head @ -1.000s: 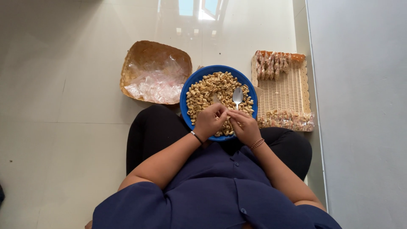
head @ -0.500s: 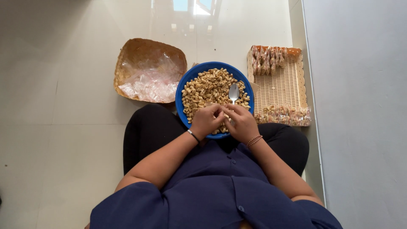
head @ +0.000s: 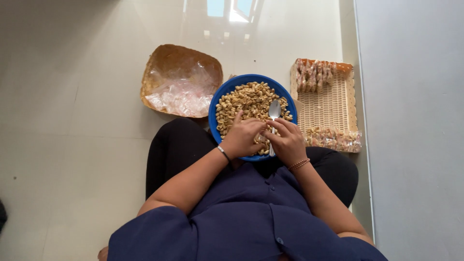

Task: Sorting peanuts in a bowl and transferring them into small plastic bags for packaging.

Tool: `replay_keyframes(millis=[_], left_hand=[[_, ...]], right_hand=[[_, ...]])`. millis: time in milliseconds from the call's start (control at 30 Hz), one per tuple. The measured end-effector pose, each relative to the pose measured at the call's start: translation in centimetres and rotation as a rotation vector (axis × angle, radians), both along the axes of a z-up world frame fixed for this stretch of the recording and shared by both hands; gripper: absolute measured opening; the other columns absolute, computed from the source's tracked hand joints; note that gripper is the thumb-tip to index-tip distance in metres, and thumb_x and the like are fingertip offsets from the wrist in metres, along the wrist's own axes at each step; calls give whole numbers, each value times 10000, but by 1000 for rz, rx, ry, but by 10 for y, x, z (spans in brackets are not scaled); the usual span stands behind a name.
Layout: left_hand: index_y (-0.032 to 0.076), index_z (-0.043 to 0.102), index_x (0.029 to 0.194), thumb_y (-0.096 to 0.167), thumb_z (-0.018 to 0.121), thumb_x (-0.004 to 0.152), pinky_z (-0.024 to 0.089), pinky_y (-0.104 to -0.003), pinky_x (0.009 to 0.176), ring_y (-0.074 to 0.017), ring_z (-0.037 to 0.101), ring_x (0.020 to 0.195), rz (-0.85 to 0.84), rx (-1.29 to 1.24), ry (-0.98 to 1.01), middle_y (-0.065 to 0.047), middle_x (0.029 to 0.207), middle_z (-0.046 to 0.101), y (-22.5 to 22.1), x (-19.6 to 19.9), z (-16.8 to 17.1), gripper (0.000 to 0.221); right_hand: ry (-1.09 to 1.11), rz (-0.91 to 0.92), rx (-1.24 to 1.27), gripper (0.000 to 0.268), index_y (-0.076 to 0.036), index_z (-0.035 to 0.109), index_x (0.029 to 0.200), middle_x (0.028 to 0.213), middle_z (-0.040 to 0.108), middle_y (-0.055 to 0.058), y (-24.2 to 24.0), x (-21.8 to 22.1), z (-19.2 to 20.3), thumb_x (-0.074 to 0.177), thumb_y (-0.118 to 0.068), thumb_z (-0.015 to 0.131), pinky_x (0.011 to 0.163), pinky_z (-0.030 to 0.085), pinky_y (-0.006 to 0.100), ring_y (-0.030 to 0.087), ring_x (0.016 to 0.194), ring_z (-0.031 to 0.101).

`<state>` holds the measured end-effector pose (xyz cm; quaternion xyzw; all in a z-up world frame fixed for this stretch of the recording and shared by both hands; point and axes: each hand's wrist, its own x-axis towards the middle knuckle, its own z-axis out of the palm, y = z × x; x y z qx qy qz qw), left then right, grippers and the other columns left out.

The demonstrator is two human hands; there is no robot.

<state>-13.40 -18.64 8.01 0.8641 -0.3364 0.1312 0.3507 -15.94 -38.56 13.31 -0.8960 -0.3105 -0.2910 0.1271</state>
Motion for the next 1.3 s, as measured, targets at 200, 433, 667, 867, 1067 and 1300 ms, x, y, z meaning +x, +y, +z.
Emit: replay_keyframes(millis=[200, 433, 667, 867, 1067, 1300], left_hand=[[215, 592, 1045, 259, 602, 859, 284, -703, 1132, -257, 728, 934, 108, 73, -69, -47, 923, 713, -19, -2, -31, 192], [255, 553, 926, 314, 626, 799, 272, -687, 1156, -182, 698, 869, 223, 77, -345, 12, 846, 669, -25, 8, -42, 158], [258, 570, 934, 396, 706, 732, 258, -719, 1142, -207, 703, 888, 187, 26, -218, 19, 840, 678, -20, 7, -37, 280], [258, 554, 909, 376, 690, 739, 269, -675, 1163, -190, 695, 861, 183, -10, -231, 24, 803, 655, -24, 4, -40, 247], [250, 601, 888, 445, 700, 844, 351, -589, 1135, -203, 695, 768, 188, -197, -59, 20, 729, 649, -7, 18, -44, 223], [261, 629, 795, 524, 795, 887, 515, -387, 945, -180, 704, 730, 360, -464, 218, 91, 691, 665, 30, 43, -32, 324]], right_hand=[[173, 68, 139, 49, -199, 738, 905, 1354, 661, 30, 14, -6, 7, 871, -175, 713, 976, 488, 470, 343, 1279, 603], [445, -11, 423, 109, -153, 815, 966, 1287, 719, 82, 11, -4, -31, 898, -135, 731, 976, 516, 464, 374, 1177, 665], [190, -55, 162, 89, -261, 806, 897, 1351, 691, 12, 12, -5, -4, 811, -269, 827, 1000, 468, 443, 327, 1270, 622], [147, -81, 82, 39, -289, 762, 850, 1415, 652, -42, 18, -9, 2, 818, -282, 784, 1101, 368, 457, 276, 1354, 560], [311, 33, 367, 197, -287, 810, 1042, 1260, 707, -22, -6, -6, -9, 856, -221, 799, 997, 489, 400, 264, 1170, 665], [558, 138, -92, 315, -236, 772, 962, 967, 700, 43, -36, -16, -47, 705, -81, 674, 730, 538, 494, 332, 863, 697]])
